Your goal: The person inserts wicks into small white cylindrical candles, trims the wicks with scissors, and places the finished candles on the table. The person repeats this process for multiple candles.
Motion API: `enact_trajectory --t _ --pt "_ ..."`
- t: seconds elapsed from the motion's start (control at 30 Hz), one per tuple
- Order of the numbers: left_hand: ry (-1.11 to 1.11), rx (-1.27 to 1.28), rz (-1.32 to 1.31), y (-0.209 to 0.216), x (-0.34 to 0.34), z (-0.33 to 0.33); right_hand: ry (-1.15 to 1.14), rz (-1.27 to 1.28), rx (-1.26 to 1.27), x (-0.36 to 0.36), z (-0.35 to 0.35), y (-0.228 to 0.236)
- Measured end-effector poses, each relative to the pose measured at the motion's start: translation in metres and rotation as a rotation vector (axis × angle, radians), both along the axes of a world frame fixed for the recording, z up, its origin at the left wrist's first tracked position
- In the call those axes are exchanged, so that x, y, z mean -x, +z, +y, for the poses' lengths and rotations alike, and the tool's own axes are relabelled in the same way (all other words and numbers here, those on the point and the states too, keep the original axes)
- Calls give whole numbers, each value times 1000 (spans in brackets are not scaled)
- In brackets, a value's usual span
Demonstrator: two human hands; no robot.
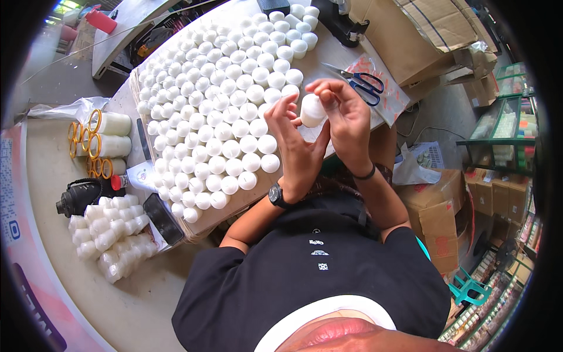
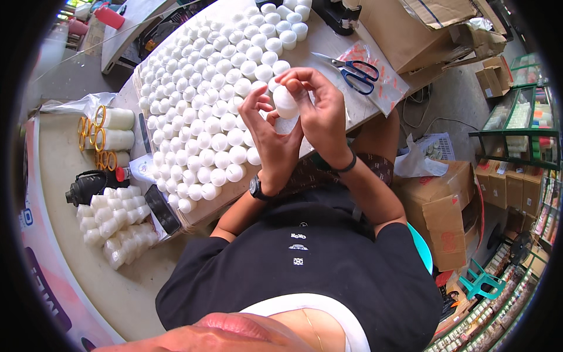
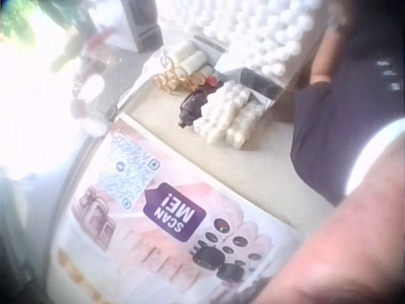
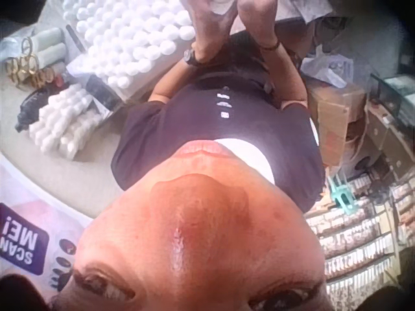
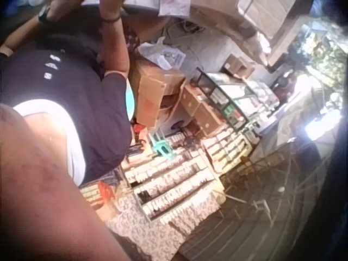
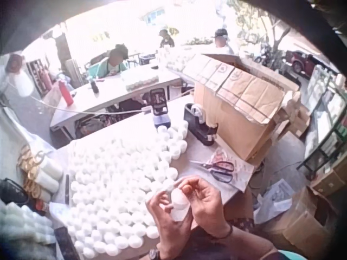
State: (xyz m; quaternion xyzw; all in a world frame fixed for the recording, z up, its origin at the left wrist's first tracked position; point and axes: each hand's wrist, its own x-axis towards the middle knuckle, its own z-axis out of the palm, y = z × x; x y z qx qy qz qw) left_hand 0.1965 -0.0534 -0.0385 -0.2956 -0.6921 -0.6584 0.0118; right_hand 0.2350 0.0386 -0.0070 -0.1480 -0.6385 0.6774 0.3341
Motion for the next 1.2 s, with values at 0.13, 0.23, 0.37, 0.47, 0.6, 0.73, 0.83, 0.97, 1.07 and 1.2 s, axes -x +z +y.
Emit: enact_trajectory --t 0.13,0.23,0.37,0.47,0.6,0.73,0.83,0.97,1.07,1.2 --pt "76 -20 63 -12 5 -8 78 -35 -132 58 30 3" --pt "44 -149 54 -24 1 -10 65 40 -378 124 67 -4" --pt "-113 -281 123 -41 -13 -4 90 -81 -447 243 121 -27" --pt "-234 -316 116 -49 -23 -5 62 8 -336 330 146 -60" --pt "-249 -286 160 -51 -29 -16 -57 -222 -628 406 171 -102" --pt "-266 -279 137 -50 -25 -22 -15 -377 -928 444 174 -131" --pt "-264 -283 132 -50 -23 -20 239 -395 -914 448 176 -127" --pt "-302 -295 134 -45 -28 -20 226 -300 -934 413 181 -85" --pt "-328 -291 102 -36 -32 -25 261 -448 -846 358 187 -47" --pt "-348 -258 53 -20 -28 -48 387 -373 -877 274 182 -30"
